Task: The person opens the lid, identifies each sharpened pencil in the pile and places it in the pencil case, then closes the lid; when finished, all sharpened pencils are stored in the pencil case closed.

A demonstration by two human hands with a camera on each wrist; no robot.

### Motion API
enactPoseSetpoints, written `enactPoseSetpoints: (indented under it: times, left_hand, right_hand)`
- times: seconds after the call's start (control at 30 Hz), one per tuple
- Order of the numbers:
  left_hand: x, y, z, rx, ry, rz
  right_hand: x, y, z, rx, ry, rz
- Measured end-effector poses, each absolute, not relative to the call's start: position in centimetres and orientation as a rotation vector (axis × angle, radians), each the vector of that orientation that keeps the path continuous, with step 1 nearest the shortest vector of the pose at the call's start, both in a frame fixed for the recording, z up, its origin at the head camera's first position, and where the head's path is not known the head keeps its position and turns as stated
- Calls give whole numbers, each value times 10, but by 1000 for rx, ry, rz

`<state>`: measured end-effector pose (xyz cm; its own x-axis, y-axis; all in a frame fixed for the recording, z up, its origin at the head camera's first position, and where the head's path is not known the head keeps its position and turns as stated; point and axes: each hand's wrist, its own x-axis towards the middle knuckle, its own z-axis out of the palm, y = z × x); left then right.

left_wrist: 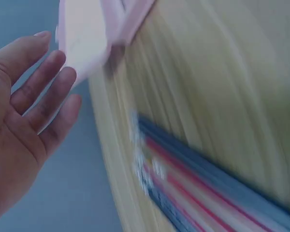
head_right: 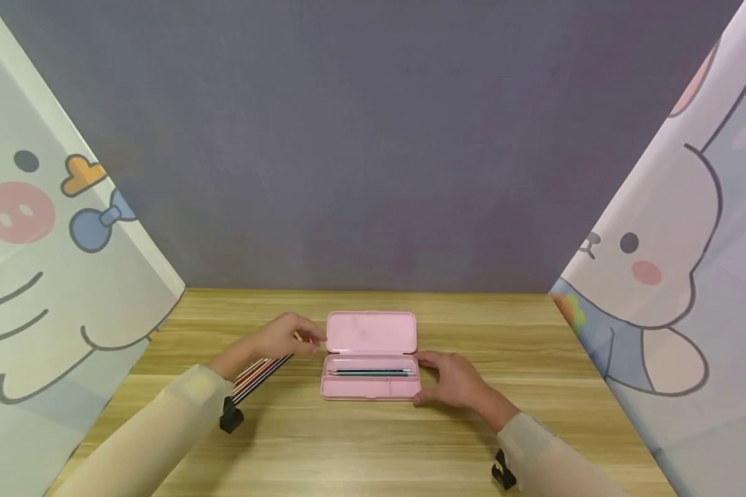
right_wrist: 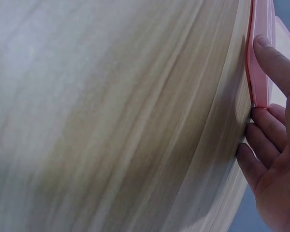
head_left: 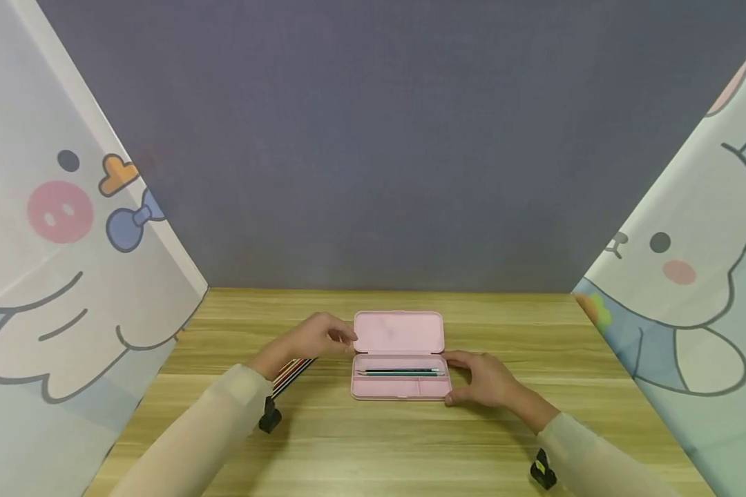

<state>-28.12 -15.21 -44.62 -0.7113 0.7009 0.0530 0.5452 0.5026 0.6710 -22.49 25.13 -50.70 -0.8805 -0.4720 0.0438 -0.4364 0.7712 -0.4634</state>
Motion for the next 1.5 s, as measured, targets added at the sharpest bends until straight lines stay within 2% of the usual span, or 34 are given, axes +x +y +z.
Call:
enactPoseSetpoints:
  times: [0.27, 0.6, 1.03, 1.5]
  left_hand:
    - [-282, -226, -455, 773, 2482, 1191]
    - [-280, -289, -479, 649, 2496, 1212]
    - [-271, -308, -497, 528, 2491, 1250]
    - [-270, -305, -500, 565, 2485, 1268]
  right_hand:
    - [-223, 254, -511, -757, 2899, -711]
    - [-222, 254, -512, -732, 2894, -729]
    - [-223, 254, -508, -728, 2886, -715]
    - [-224, 251, -508, -728, 2878, -728]
